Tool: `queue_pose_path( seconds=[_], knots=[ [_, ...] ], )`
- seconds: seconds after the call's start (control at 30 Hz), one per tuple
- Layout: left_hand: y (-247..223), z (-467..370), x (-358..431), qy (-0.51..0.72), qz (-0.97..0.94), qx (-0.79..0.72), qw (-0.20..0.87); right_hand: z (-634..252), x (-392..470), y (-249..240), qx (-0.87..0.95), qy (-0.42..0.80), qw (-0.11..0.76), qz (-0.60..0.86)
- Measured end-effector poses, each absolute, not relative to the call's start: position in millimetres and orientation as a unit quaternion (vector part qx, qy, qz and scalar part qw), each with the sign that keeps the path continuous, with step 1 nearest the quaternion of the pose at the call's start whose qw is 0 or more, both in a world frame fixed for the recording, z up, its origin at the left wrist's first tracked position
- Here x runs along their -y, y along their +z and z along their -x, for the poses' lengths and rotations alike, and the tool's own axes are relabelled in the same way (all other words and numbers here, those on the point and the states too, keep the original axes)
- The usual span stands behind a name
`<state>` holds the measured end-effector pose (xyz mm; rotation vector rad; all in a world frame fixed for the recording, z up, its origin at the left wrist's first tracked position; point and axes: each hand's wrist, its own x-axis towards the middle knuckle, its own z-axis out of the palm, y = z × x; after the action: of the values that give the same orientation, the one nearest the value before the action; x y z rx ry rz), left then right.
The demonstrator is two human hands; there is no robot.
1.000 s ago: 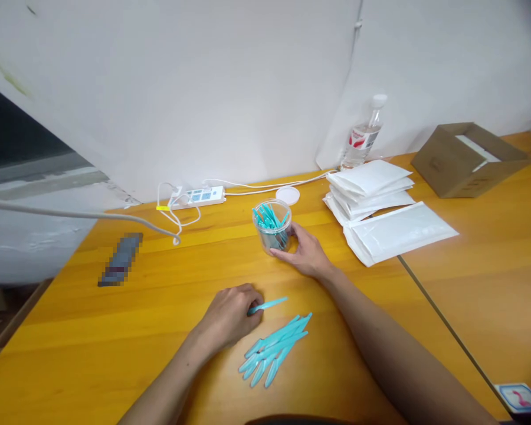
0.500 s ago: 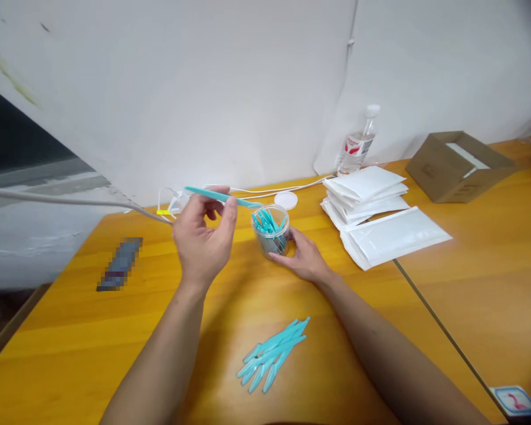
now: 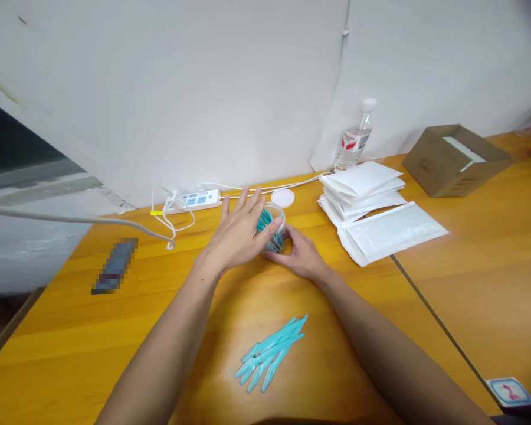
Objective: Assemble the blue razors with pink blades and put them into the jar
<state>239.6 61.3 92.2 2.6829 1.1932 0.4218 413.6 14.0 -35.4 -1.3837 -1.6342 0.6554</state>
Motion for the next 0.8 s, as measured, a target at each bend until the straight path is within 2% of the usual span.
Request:
queue_pose_path(
  seconds=[0.1, 0.23, 0.27, 0.33, 0.43, 0.57, 0.67, 0.73, 0.8],
  knots=[
    [95, -232, -56, 0.140, -0.901, -0.399, 0.097, -414, -14, -33, 0.656, 0.265, 0.432, 0.559],
    [83, -212, -11, 0.280, -0.854, -0.423, 0.119, -415, -13, -33, 0.658, 0.268, 0.427, 0.560],
    [76, -209, 5, 0.267, -0.851, -0.428, 0.145, -415, -14, -33, 0.656, 0.268, 0.425, 0.563],
    [58, -206, 36, 0.114, -0.879, -0.404, 0.225, -415, -14, -35, 0.653, 0.263, 0.424, 0.570],
    [31, -209, 67, -0.037, -0.877, -0.406, 0.254, -414, -13, -38, 0.652, 0.256, 0.423, 0.574],
    [19, -209, 69, -0.037, -0.850, -0.427, 0.306, -413, -13, -38, 0.655, 0.255, 0.425, 0.570],
    [35, -201, 58, 0.029, -0.826, -0.428, 0.366, -414, -13, -37, 0.653, 0.258, 0.427, 0.570],
    [55, -196, 49, 0.150, -0.803, -0.432, 0.383, -414, -13, -37, 0.654, 0.262, 0.427, 0.567],
    [80, -197, 37, 0.317, -0.769, -0.431, 0.350, -414, -13, -36, 0.655, 0.265, 0.428, 0.564]
  ],
)
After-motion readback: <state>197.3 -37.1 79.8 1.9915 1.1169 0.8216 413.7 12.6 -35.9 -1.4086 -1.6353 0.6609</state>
